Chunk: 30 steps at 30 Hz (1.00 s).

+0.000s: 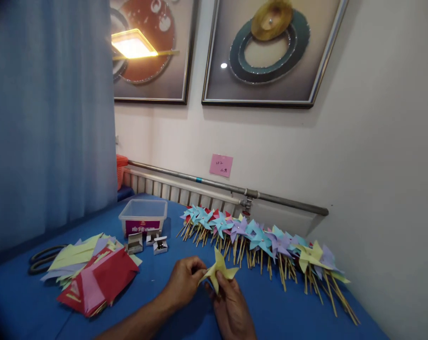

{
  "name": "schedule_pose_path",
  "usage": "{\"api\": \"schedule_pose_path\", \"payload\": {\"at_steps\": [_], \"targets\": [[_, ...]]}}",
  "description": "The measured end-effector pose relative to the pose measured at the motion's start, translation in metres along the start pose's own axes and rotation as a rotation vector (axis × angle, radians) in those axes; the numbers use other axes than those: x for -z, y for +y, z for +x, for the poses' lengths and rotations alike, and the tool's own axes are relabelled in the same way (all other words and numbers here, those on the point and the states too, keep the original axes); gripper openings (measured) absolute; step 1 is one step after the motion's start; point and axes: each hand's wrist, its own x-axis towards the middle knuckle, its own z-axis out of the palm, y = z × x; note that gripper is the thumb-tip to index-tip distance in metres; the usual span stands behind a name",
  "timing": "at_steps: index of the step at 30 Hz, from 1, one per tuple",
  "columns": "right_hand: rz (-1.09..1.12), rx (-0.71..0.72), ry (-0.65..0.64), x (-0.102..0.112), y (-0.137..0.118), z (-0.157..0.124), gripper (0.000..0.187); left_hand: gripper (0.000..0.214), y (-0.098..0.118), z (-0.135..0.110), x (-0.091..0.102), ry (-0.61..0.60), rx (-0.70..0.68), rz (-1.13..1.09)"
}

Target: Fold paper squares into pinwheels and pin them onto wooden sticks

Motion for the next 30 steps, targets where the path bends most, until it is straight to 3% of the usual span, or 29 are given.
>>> {"api": "schedule_pose_path", "payload": {"at_steps": [9,12,18,30], "targets": [[-0.051,0.038,-0.026,-0.01,0.0,-0.005,0.044,0.011,-0.004,-0.002,-0.005,-0.007,0.019,-0.053],[-0.045,0.056,-0.009,-0.009,0.003,-0.004,0.046,0.012,-0.005,-0.001,-0.004,0.026,0.042,-0.012],[-0.094,0.113,0.035,-0.012,0.007,-0.004,0.047,0.015,-0.005,-0.001,-0.001,-0.054,0.039,-0.027],[-0.128,0.187,0.072,-0.009,0.014,0.002,0.044,0.016,-0.01,0.001,-0.004,-0.04,0.086,-0.031]]}}
